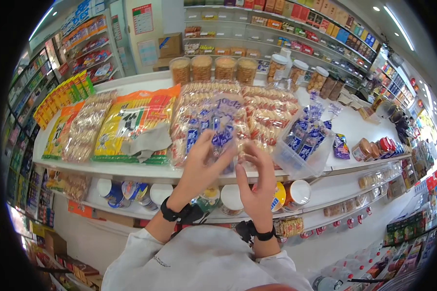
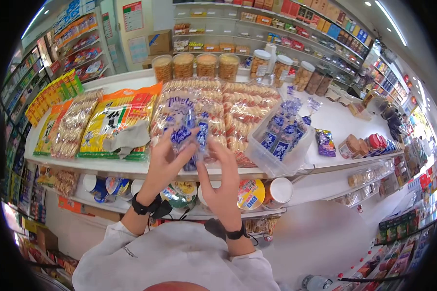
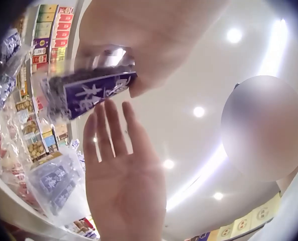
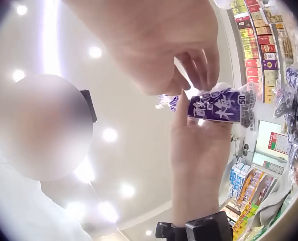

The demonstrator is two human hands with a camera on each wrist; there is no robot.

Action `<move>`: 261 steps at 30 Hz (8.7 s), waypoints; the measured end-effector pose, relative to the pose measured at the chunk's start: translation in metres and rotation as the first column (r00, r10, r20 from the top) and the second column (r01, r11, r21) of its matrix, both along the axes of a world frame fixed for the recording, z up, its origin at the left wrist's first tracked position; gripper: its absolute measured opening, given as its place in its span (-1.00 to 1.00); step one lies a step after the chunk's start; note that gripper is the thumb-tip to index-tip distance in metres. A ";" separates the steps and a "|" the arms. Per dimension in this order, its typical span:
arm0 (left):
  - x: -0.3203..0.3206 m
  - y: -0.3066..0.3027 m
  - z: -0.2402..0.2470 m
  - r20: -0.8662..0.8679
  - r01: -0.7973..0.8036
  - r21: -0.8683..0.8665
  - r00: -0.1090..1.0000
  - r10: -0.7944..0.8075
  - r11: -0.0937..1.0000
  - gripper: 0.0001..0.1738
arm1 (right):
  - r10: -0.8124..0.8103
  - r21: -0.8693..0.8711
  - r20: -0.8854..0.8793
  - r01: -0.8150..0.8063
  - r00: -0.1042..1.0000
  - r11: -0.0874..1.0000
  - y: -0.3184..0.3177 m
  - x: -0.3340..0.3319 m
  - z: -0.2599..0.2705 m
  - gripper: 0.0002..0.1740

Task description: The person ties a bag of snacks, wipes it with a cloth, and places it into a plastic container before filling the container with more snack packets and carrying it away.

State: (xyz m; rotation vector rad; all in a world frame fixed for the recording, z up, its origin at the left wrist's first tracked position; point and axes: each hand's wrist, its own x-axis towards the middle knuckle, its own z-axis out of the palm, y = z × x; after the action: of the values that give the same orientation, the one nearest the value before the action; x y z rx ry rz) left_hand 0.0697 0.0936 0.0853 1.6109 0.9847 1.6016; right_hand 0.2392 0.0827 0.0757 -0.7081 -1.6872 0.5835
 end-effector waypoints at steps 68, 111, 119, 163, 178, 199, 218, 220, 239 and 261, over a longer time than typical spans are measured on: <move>0.022 0.092 -0.067 -0.757 -0.303 0.317 0.491 0.432 0.899 -0.13 | -0.591 0.078 0.717 0.800 0.370 0.595 0.057 0.107 0.046 -0.22; 0.068 -0.017 0.005 -0.332 0.416 0.207 0.882 -0.336 0.886 -0.12 | -0.151 -0.220 -0.353 0.075 0.923 0.973 -0.026 0.067 0.022 -0.42; 0.119 0.033 0.030 -0.483 0.359 0.231 0.849 -0.214 0.904 -0.55 | -0.386 0.032 -0.476 0.454 0.790 0.890 0.014 0.140 0.053 -0.51; -0.107 0.062 -0.085 -0.635 -0.612 0.017 0.604 0.482 0.791 -0.51 | -0.137 0.005 0.224 0.140 0.965 0.990 0.002 0.023 -0.016 -0.86; -0.101 0.031 -0.062 0.116 -0.458 -0.138 0.873 0.473 0.878 -0.57 | -0.096 -0.143 0.220 0.129 0.971 0.981 -0.001 0.021 -0.022 -0.89; -0.013 -0.029 -0.023 0.849 0.814 -0.216 0.429 -0.308 0.539 -0.37 | 0.138 -0.350 -0.583 -0.401 0.800 0.846 0.008 -0.003 0.001 -0.46; 0.107 0.008 0.032 -0.527 0.335 0.286 0.838 -0.144 0.898 -0.22 | -0.425 -0.136 -0.611 0.440 0.668 0.887 -0.028 0.099 0.048 -0.62; 0.120 0.024 0.025 -0.592 0.363 0.281 0.794 -0.137 0.888 -0.27 | -0.489 -0.037 -0.662 0.626 0.569 0.779 -0.022 0.114 0.059 -0.63; 0.185 0.101 -0.012 -0.605 0.255 0.566 0.774 0.185 0.784 -0.76 | -0.808 0.019 0.038 0.808 0.588 0.589 0.057 0.167 0.050 -0.44; 0.079 0.030 0.011 -0.336 0.283 0.269 0.924 -0.185 0.921 -0.88 | -0.743 0.042 0.059 0.742 0.667 0.669 0.025 0.165 0.023 -0.44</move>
State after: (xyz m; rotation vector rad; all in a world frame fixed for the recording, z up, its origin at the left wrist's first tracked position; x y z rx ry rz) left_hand 0.1491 0.1233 0.0968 2.1571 0.6669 1.4189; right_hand 0.4042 0.1075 0.0990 -1.3279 -1.2895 -0.0502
